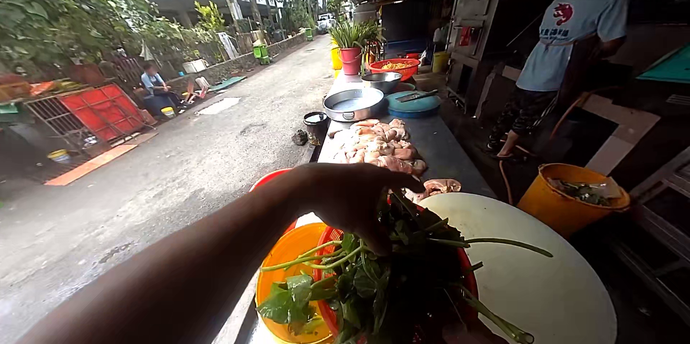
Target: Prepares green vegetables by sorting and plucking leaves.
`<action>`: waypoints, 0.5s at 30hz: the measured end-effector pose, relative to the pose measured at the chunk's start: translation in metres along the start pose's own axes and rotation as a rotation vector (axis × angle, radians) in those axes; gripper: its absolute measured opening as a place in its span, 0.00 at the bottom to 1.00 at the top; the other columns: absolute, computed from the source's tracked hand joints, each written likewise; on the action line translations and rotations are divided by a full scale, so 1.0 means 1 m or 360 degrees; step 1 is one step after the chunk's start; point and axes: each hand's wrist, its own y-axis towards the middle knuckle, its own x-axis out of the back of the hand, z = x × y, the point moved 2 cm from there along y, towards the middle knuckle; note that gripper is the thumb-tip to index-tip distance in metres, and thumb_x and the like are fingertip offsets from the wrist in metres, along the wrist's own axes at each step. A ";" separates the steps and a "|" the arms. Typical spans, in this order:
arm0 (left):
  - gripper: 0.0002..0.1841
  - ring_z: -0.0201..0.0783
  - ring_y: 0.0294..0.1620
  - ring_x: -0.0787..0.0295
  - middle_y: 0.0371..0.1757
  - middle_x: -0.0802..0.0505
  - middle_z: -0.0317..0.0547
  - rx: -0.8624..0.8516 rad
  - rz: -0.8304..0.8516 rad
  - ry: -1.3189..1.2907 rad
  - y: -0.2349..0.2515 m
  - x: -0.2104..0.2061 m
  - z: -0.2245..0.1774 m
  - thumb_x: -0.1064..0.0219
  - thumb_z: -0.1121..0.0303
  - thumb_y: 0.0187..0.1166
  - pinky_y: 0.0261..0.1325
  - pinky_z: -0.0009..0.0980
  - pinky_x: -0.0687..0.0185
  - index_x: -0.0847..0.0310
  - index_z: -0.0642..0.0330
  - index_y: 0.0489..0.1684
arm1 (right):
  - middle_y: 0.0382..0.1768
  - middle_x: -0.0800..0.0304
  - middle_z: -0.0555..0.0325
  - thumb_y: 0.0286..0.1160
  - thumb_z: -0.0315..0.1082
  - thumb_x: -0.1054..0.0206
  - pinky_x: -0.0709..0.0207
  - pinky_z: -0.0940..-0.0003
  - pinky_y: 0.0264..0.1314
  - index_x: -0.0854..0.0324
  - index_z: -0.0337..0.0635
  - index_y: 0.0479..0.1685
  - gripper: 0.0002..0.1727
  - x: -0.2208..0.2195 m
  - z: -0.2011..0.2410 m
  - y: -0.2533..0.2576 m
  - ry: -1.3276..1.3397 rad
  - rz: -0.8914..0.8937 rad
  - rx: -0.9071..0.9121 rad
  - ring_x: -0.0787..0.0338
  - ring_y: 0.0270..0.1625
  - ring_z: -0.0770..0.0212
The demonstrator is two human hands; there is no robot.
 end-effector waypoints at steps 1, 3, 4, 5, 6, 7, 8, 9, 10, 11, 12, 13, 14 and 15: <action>0.46 0.37 0.69 0.14 0.73 0.12 0.38 0.0044 -0.0118 0.0002 -0.008 0.012 -0.002 0.11 0.67 0.57 0.69 0.47 0.15 0.27 0.40 0.84 | 0.37 0.06 0.50 0.52 0.23 0.34 0.10 0.61 0.50 0.15 0.38 0.37 0.11 0.000 0.001 0.002 0.0001 0.0001 -0.0007 0.05 0.43 0.60; 0.37 0.36 0.63 0.11 0.70 0.11 0.33 0.0134 -0.0337 0.0072 -0.025 0.034 0.003 0.15 0.68 0.62 0.58 0.41 0.10 0.22 0.40 0.77 | 0.37 0.07 0.49 0.50 0.23 0.37 0.11 0.59 0.48 0.19 0.38 0.37 0.12 -0.004 0.004 0.004 0.0002 -0.0021 0.0007 0.05 0.43 0.59; 0.29 0.34 0.58 0.09 0.64 0.09 0.33 0.0165 -0.0460 0.0122 -0.032 0.042 0.012 0.19 0.70 0.64 0.53 0.38 0.09 0.17 0.43 0.68 | 0.38 0.07 0.49 0.50 0.23 0.37 0.11 0.58 0.49 0.19 0.38 0.37 0.12 -0.004 0.005 0.005 0.0001 -0.0013 0.0022 0.05 0.43 0.59; 0.18 0.32 0.50 0.06 0.54 0.05 0.32 0.0227 -0.0584 0.0159 -0.040 0.048 0.024 0.22 0.73 0.65 0.49 0.37 0.07 0.12 0.46 0.55 | 0.37 0.06 0.50 0.50 0.22 0.38 0.10 0.59 0.48 0.17 0.39 0.37 0.13 -0.003 0.008 0.005 0.0000 -0.0015 0.0050 0.05 0.42 0.60; 0.09 0.32 0.40 0.06 0.41 0.04 0.33 0.0358 -0.0675 0.0171 -0.045 0.049 0.039 0.25 0.75 0.69 0.44 0.37 0.08 0.09 0.49 0.42 | 0.35 0.04 0.52 0.50 0.22 0.38 0.09 0.60 0.45 0.14 0.41 0.36 0.13 -0.001 0.011 0.005 -0.0014 -0.0031 0.0083 0.04 0.40 0.62; 0.05 0.33 0.32 0.07 0.32 0.04 0.36 0.0554 -0.0687 0.0143 -0.049 0.044 0.056 0.27 0.75 0.73 0.39 0.39 0.11 0.08 0.52 0.32 | 0.34 0.04 0.54 0.50 0.22 0.38 0.09 0.60 0.44 0.13 0.43 0.35 0.14 0.001 0.014 0.005 -0.0029 -0.0052 0.0117 0.04 0.39 0.63; 0.07 0.37 0.27 0.09 0.28 0.05 0.41 0.0732 -0.0593 0.0082 -0.051 0.033 0.075 0.30 0.74 0.77 0.35 0.41 0.13 0.08 0.55 0.30 | 0.34 0.04 0.55 0.50 0.23 0.39 0.09 0.60 0.43 0.13 0.44 0.35 0.14 0.003 0.019 0.004 -0.0053 -0.0080 0.0152 0.04 0.38 0.64; 0.08 0.40 0.27 0.09 0.28 0.05 0.44 0.0884 -0.0409 0.0021 -0.049 0.017 0.097 0.32 0.71 0.81 0.35 0.43 0.12 0.08 0.58 0.31 | 0.34 0.04 0.55 0.51 0.23 0.40 0.09 0.60 0.43 0.14 0.45 0.36 0.14 0.005 0.025 0.003 -0.0071 -0.0101 0.0190 0.04 0.38 0.64; 0.09 0.42 0.28 0.07 0.31 0.04 0.46 0.0958 -0.0198 -0.0021 -0.045 -0.006 0.119 0.33 0.69 0.82 0.36 0.44 0.11 0.07 0.58 0.35 | 0.34 0.03 0.56 0.54 0.22 0.42 0.09 0.61 0.44 0.14 0.45 0.36 0.15 0.008 0.031 0.002 -0.0082 -0.0109 0.0224 0.04 0.38 0.64; 0.09 0.44 0.34 0.05 0.36 0.03 0.49 0.0975 0.0010 -0.0049 -0.040 -0.031 0.137 0.34 0.68 0.83 0.42 0.47 0.09 0.07 0.59 0.42 | 0.34 0.03 0.57 0.56 0.22 0.43 0.08 0.62 0.44 0.13 0.46 0.36 0.15 0.011 0.038 0.001 -0.0116 -0.0107 0.0263 0.04 0.39 0.66; 0.09 0.47 0.41 0.07 0.43 0.05 0.52 0.0961 0.0194 -0.0040 -0.033 -0.055 0.147 0.33 0.68 0.84 0.49 0.51 0.12 0.08 0.60 0.50 | 0.34 0.03 0.59 0.58 0.22 0.45 0.09 0.64 0.45 0.13 0.48 0.36 0.16 0.013 0.046 0.000 -0.0166 -0.0104 0.0308 0.04 0.39 0.67; 0.12 0.53 0.50 0.08 0.49 0.06 0.56 0.0924 0.0349 0.0012 -0.026 -0.077 0.153 0.31 0.67 0.83 0.58 0.57 0.16 0.11 0.60 0.58 | 0.33 0.03 0.61 0.58 0.22 0.46 0.09 0.66 0.45 0.11 0.49 0.34 0.18 0.015 0.053 -0.002 -0.0216 -0.0098 0.0357 0.04 0.39 0.69; 0.17 0.58 0.57 0.11 0.53 0.08 0.61 0.0923 0.0476 0.0054 -0.020 -0.097 0.156 0.31 0.64 0.82 0.64 0.63 0.20 0.14 0.62 0.64 | 0.33 0.03 0.64 0.57 0.22 0.45 0.09 0.69 0.45 0.09 0.51 0.33 0.18 0.018 0.059 -0.004 -0.0264 -0.0088 0.0412 0.05 0.39 0.72; 0.19 0.62 0.57 0.12 0.53 0.09 0.65 0.0936 0.0566 0.0082 -0.016 -0.115 0.158 0.30 0.60 0.83 0.63 0.66 0.23 0.16 0.66 0.63 | 0.33 0.03 0.66 0.58 0.22 0.45 0.10 0.72 0.46 0.08 0.52 0.32 0.19 0.021 0.065 -0.004 -0.0297 -0.0059 0.0468 0.05 0.39 0.74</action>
